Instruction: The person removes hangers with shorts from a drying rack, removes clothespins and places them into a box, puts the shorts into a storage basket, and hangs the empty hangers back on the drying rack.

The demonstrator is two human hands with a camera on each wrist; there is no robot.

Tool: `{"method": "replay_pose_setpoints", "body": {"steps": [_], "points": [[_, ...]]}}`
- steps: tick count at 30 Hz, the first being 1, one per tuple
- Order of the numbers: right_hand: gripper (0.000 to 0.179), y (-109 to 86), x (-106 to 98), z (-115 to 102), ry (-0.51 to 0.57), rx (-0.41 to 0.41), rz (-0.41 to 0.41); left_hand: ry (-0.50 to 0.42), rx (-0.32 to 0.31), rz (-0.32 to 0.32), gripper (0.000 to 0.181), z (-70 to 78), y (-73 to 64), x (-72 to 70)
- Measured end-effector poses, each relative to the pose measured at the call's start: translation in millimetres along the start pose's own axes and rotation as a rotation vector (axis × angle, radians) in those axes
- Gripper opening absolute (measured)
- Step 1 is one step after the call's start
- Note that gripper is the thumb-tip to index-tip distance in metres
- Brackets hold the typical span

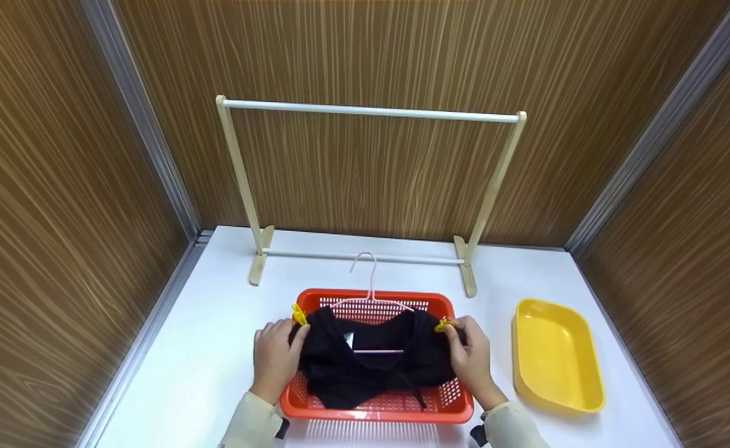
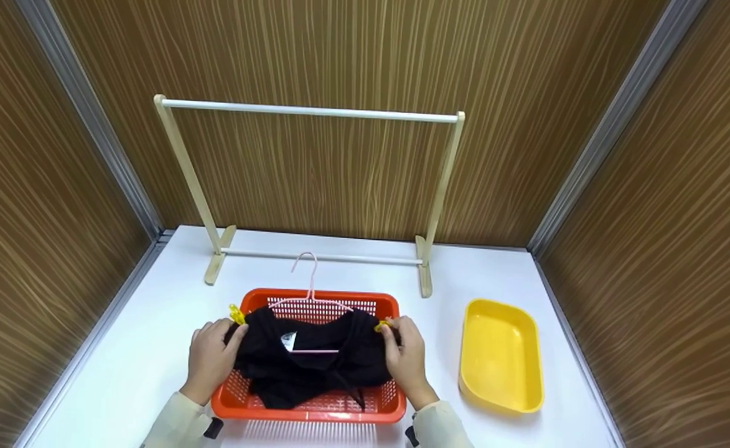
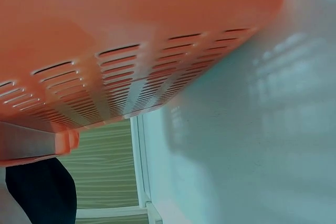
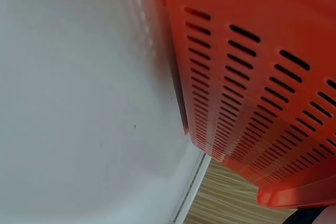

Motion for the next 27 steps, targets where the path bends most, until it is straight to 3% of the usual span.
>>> {"method": "replay_pose_setpoints", "body": {"steps": [5, 9, 13, 18, 27], "points": [[0.014, 1.2, -5, 5, 0.147, 0.143, 0.012, -0.008, -0.005, -0.022, 0.032, 0.6, -0.4, 1.0], [0.011, 0.9, -6, 12, 0.244, 0.198, 0.001, -0.009, -0.019, -0.037, 0.031, 0.2, -0.1, 1.1], [0.008, 0.1, -5, 27, 0.287, 0.266, -0.001, -0.002, -0.023, -0.033, 0.031, -0.1, 1.7, -0.6], [0.008, -3.8, -5, 53, 0.376, 0.420, 0.036, 0.001, -0.019, -0.026, 0.032, -0.6, 4.1, -1.8], [0.020, -10.9, -18, 62, 0.472, 0.554, 0.088, 0.013, -0.018, -0.031, 0.032, -0.5, -0.6, 0.0]]}}
Point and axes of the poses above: each hand's wrist, its own y-axis towards the middle knuckle, its own x-axis out of the palm, z = x × y, the point moved 7 cm from there along y, towards the middle knuckle, and after that the axes turned 5 degrees about -z, right-handed, at the moved point
